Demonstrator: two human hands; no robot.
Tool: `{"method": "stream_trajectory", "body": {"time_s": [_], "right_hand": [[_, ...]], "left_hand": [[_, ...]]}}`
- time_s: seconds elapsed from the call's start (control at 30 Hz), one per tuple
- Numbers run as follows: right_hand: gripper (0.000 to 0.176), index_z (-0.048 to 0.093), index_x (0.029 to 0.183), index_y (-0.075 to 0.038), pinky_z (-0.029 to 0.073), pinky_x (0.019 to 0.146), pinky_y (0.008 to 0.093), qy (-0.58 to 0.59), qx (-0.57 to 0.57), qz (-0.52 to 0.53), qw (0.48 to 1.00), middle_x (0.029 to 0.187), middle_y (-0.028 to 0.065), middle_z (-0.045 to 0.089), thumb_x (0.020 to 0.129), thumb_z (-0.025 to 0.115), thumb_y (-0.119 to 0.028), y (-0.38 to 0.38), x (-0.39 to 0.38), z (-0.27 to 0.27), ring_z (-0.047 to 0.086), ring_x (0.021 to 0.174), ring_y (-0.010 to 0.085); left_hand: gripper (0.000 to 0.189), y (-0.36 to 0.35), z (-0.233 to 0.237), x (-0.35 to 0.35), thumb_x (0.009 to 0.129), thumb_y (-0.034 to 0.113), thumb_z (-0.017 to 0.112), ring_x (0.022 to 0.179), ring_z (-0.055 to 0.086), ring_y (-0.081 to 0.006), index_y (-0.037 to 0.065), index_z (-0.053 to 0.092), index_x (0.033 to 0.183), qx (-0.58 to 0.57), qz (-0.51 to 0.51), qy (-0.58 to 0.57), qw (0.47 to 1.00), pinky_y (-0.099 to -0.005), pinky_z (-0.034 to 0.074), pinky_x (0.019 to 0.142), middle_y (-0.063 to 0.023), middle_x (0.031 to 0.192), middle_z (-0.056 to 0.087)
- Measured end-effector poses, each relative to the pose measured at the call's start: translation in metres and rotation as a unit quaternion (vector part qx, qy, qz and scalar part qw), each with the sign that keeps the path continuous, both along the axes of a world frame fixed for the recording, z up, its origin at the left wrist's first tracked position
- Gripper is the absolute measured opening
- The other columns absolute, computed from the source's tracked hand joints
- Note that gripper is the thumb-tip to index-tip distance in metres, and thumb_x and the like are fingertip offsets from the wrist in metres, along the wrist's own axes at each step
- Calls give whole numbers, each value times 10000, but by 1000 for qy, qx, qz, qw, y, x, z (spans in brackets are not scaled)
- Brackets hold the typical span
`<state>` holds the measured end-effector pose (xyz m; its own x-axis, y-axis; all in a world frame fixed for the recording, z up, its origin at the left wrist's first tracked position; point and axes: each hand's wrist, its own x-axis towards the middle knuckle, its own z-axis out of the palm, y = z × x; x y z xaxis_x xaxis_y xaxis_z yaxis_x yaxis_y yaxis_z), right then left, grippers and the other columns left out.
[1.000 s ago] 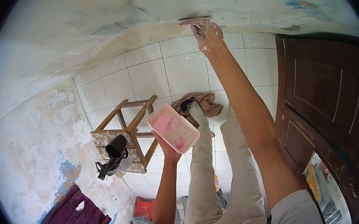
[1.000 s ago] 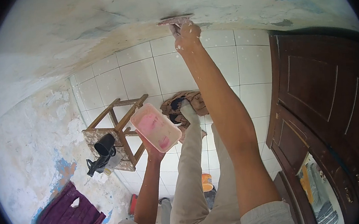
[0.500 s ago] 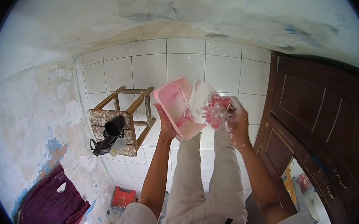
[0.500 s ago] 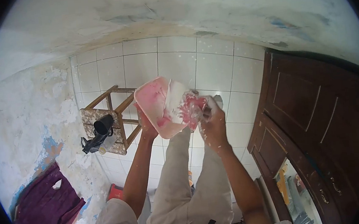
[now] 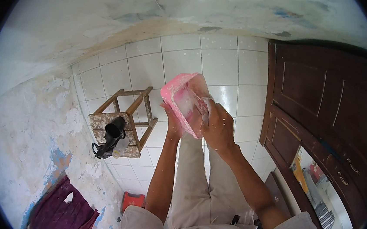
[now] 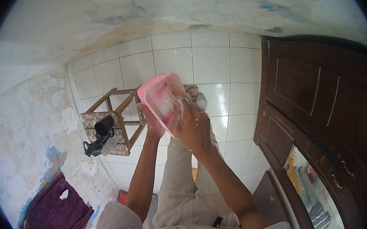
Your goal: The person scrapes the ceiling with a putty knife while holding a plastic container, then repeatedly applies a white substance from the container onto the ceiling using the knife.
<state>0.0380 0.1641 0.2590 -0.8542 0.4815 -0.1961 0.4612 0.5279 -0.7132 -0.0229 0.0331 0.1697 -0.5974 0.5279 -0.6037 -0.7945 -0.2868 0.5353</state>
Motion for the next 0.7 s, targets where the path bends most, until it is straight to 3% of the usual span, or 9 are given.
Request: {"method": "stream_trajectory", "body": {"time_s": [0.23,0.33,0.43,0.53,0.63,0.7], "right_hand": [[406,529,1152,117,502,685,422,3,-59,-23,998,828,244,599,750,558,68,7,29,-23,614,733,395],[430,517,1151,112,525,777,435,-74,-158,-34,984,970,271,627,756,617,-28,18,44,-32,626,888,413],[387,515,1151,95,522,780,388,-118,-228,-60,965,940,269,620,814,597,-76,29,49,-31,643,855,366],[225,552,1089,45,487,697,287,-140,-329,-105,928,917,109,667,914,555,-96,46,56,-37,627,751,149],[202,557,1088,33,465,741,229,57,-463,-248,849,937,35,636,926,551,-88,48,65,-42,551,815,49],[209,555,1105,11,470,765,230,84,-481,-259,833,971,51,626,942,545,-120,52,72,-45,570,861,74]], "left_hand": [[940,10,-26,32,828,778,233,1349,320,-274,104,185,1482,-13,11,-8,1000,-425,311,1110,-104,1482,290],[952,17,-33,42,817,792,244,1331,347,-268,109,196,1479,-49,8,11,999,-427,335,1094,-100,1461,323],[964,22,-31,49,803,812,251,1291,402,-262,117,225,1472,-48,-21,-16,998,-433,372,1068,-90,1429,372],[949,21,-33,53,815,802,255,1277,421,-272,115,230,1469,-44,-51,-43,997,-432,386,1061,-98,1418,389],[928,15,-33,54,829,790,270,1273,426,-277,113,245,1463,-15,-49,-60,997,-439,392,1054,-105,1416,394],[918,10,-33,51,835,783,289,1276,422,-277,110,256,1458,-2,-22,-73,997,-447,395,1048,-111,1420,391]]}}
